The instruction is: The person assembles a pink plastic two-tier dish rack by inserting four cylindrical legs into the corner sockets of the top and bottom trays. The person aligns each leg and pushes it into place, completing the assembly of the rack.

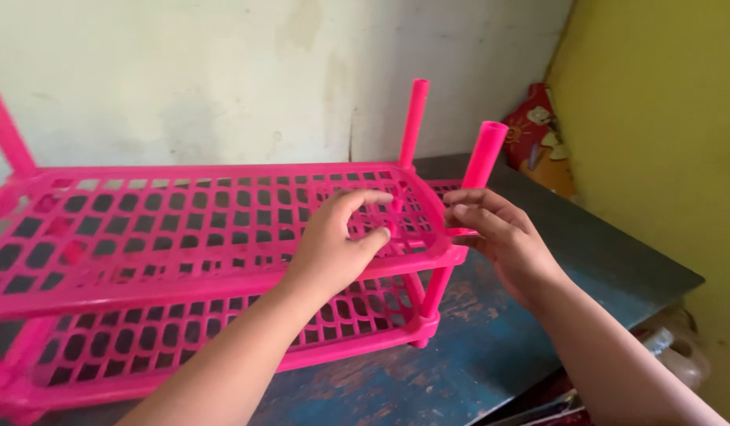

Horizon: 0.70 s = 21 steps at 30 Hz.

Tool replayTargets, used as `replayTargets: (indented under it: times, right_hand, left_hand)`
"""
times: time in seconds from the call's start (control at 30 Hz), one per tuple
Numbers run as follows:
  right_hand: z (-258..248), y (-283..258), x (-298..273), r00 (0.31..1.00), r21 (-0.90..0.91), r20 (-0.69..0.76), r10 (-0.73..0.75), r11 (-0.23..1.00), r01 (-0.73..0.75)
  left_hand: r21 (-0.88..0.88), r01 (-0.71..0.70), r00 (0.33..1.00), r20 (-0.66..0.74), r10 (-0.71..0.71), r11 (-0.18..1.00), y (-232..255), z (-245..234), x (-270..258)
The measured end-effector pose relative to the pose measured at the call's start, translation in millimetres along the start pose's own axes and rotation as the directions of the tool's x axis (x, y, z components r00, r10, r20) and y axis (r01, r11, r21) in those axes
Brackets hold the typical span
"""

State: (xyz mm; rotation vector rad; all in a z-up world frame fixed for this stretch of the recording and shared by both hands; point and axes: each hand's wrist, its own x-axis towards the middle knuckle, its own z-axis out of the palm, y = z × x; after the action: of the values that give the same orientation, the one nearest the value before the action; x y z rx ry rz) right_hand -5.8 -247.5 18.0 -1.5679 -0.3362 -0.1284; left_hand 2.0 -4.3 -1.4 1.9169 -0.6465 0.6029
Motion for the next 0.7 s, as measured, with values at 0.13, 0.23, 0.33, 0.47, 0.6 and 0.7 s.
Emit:
replayTargets:
  times: [0.13, 0.23, 0.33, 0.47, 0.6, 0.7]
  right_hand:
    - [-21, 7, -5, 0.996, -0.016, -0.086, 0.007, 1.0, -0.009]
    - [-37, 10, -8, 0.988, -0.063, -0.148, 0.049, 0.996, -0.059]
    - [-54, 16, -9, 0.976, -0.085, -0.203, 0.072, 0.992, -0.091]
    - [-82, 32, -9, 0.957, -0.059, -0.258, 0.135, 0.986, -0.155]
    - [-116, 51, 2, 0.952, -0.049, -0.247, 0.181, 0.979, -0.199]
    - [-141, 70, 16, 0.96, -0.023, -0.189, 0.205, 0.977, -0.213]
  left_hand:
    - [-0.12, 0.125, 0.988, 0.108, -0.112, 0.985, -7, 21, 8]
    - [-0.102, 0.042, 0.996, 0.087, -0.033, 0.994, -10, 41, 11]
    - [-0.165, 0.035, 0.992, 0.124, -0.015, 0.986, -11, 58, 14]
    - [-0.218, 0.307, 0.927, 0.289, -0.239, 0.926, -9, 82, 16]
    - [-0.279, 0.146, 0.955, 0.291, -0.061, 0.949, -10, 117, 18]
    - [-0.303, 0.253, 0.917, 0.378, -0.128, 0.919, -9, 145, 19]
